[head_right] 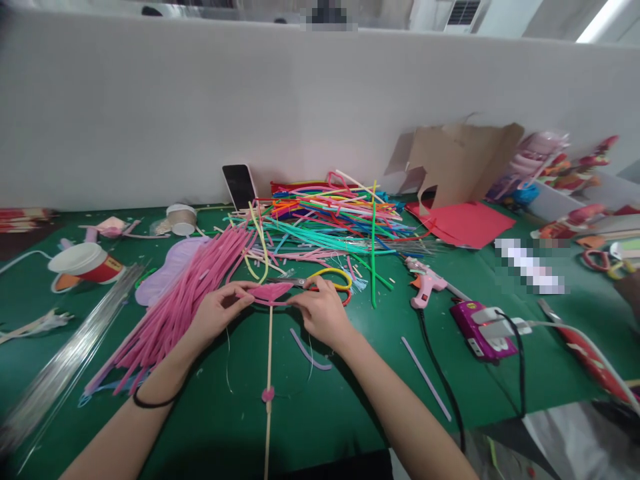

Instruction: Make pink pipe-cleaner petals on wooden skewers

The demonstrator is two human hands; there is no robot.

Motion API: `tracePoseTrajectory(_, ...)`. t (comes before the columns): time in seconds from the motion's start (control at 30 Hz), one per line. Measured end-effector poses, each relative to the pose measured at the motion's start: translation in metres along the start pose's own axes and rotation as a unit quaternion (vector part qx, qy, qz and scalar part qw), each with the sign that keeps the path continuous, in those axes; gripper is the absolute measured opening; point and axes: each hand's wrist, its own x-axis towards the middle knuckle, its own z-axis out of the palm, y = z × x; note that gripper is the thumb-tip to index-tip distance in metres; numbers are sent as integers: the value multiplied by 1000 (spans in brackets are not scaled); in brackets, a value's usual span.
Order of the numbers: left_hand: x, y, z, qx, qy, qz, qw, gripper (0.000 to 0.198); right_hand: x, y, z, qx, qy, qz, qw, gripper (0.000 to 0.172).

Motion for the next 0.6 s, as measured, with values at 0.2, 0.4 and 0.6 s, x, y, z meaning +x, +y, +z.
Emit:
tracePoseTrajectory(0.2, 1, 0, -1, -82, -13, -53, 995, 34, -2, -4, 5, -9, -2, -20, 1000, 17)
tracePoseTrajectory(0.4, 1, 5, 2, 1, -60, -45, 997, 34, -1, -10, 6, -6, -12, -58, 998, 14)
tracePoseTrajectory(0.6, -2, 14, -1, 113, -86, 74, 987, 34, 2, -9, 4, -7, 3, -53, 999, 18)
